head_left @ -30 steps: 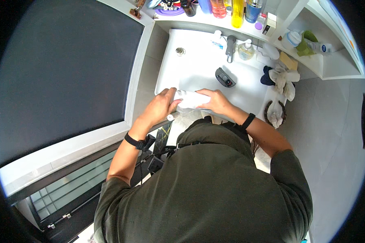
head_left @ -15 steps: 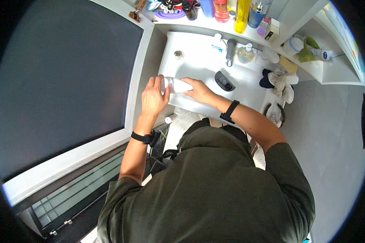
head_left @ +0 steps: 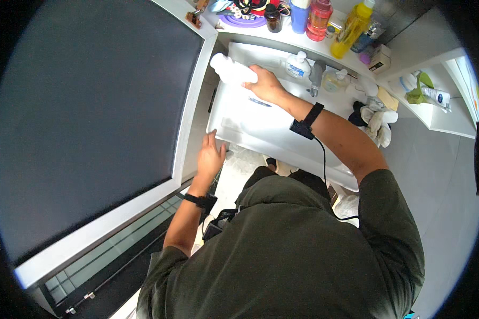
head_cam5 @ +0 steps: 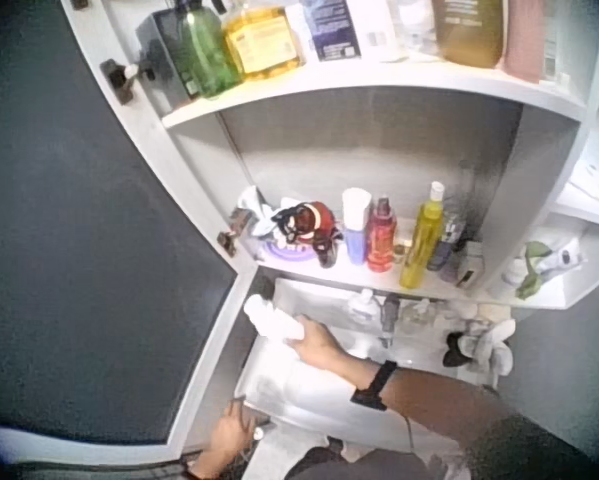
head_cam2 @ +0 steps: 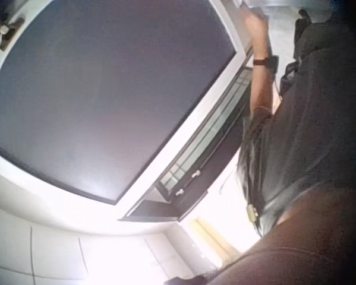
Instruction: The person maneuvers a wet-dry vacuum over a floor, then removes the dirty water tank and rinses it in a bathroom sink, pouring detergent into the tank and scrubbing it by hand before rinsing again.
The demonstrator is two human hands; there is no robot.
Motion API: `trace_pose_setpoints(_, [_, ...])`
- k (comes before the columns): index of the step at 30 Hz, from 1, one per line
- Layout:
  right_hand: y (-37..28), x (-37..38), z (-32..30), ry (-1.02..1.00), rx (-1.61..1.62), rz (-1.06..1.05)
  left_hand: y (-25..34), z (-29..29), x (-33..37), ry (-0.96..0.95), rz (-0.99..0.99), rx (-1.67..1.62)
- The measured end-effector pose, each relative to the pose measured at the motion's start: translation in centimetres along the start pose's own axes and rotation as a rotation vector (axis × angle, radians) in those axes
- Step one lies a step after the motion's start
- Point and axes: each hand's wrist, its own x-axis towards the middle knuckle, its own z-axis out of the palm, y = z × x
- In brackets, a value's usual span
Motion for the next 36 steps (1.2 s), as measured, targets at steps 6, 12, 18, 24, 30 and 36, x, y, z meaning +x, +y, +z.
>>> trace_pose_setpoints(6, [2.4, 2.1, 5.3, -0.083, 0.074, 0.149, -4.5, 2.5, -5.1, -0.16, -0.089, -0.057])
trace_pose_setpoints(12, [0.2, 6.7, 7.9, -0.156, 0.379, 0.177, -9.4, 5.1, -11.2, -0.31, -0.135, -0.036])
trace_pose_setpoints(18, [1.0, 14.7, 10.0, 0.212, 0.331, -0.058, -13.0, 5.8, -17.4, -0.397, -0.22, -0.073])
trace_pose_setpoints(24, [2.5, 18.9, 8.3, 0.21, 0.251, -0.27, -12.5, 6.0, -19.5, -0.469, -0.278, -0.14])
trace_pose_setpoints(30, [2.6, 19.4, 7.2, 0.198, 0.109, -0.253, -13.8, 6.3, -18.6, -0.457, -0.238, -0.178])
trace_pose_setpoints(36, [4.3, 20.2, 7.2, 0.183, -0.221, -0.379, -15.0, 6.3, -17.1, -0.489, -0.198, -0.204])
